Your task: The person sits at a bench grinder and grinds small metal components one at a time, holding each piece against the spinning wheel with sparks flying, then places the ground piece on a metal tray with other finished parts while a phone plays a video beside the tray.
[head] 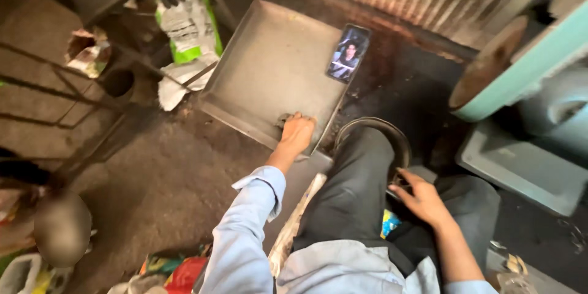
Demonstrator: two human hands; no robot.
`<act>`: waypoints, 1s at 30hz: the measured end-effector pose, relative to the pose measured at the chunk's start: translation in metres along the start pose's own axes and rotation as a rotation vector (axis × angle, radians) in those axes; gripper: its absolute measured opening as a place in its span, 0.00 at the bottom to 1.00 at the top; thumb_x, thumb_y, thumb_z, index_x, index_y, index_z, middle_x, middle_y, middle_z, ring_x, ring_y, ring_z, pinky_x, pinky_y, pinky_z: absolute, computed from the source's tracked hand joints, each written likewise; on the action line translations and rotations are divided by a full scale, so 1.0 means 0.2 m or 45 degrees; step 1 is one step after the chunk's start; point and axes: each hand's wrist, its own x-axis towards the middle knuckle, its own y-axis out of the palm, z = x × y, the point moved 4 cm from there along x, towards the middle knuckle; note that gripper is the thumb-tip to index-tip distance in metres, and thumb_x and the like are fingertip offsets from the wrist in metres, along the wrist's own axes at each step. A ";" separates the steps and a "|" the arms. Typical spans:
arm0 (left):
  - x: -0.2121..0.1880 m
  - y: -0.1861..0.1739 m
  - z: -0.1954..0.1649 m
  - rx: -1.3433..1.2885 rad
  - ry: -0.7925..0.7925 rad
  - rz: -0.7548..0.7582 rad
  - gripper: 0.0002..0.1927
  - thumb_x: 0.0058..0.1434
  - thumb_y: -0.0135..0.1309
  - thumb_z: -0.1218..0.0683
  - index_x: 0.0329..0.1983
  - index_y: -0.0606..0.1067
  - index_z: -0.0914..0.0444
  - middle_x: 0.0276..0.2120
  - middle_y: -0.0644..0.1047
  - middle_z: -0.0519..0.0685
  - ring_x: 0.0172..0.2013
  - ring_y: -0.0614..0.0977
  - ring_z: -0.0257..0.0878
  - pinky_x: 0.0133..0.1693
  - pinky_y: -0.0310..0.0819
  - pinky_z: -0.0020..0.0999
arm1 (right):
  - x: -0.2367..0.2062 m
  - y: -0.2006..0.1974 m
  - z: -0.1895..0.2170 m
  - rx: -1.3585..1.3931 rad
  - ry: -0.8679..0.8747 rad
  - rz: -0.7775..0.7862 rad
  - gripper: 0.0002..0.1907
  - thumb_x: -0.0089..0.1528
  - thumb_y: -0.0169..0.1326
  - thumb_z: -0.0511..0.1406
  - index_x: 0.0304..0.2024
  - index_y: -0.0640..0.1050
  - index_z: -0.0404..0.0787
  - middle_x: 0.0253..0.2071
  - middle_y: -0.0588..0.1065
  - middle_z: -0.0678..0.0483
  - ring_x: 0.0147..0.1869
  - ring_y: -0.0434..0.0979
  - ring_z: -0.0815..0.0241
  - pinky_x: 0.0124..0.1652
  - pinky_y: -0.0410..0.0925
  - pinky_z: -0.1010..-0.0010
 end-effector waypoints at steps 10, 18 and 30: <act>0.11 -0.24 -0.42 -0.683 -0.209 -0.458 0.12 0.59 0.58 0.57 0.46 0.82 0.61 0.39 0.78 0.58 0.39 0.80 0.56 0.41 0.76 0.50 | -0.08 -0.03 0.04 0.258 0.062 -0.124 0.30 0.59 0.64 0.38 0.62 0.74 0.36 0.57 0.79 0.44 0.60 0.78 0.53 0.57 0.69 0.65; 0.17 0.18 -1.38 -2.709 -0.520 0.344 0.14 0.68 0.57 0.58 0.53 0.77 0.69 0.41 0.81 0.53 0.37 0.85 0.39 0.37 0.82 0.31 | -0.09 -0.18 -0.01 0.873 -0.032 -0.857 0.25 0.67 0.53 0.28 0.67 0.69 0.31 0.58 0.76 0.47 0.61 0.76 0.61 0.58 0.69 0.71; 0.18 0.22 -1.42 -2.102 -0.139 0.347 0.17 0.65 0.62 0.55 0.53 0.80 0.70 0.36 0.83 0.53 0.33 0.83 0.34 0.35 0.80 0.27 | -0.09 -0.23 -0.33 1.794 0.364 -0.479 0.23 0.66 0.53 0.32 0.63 0.72 0.29 0.47 0.80 0.47 0.44 0.81 0.59 0.44 0.74 0.69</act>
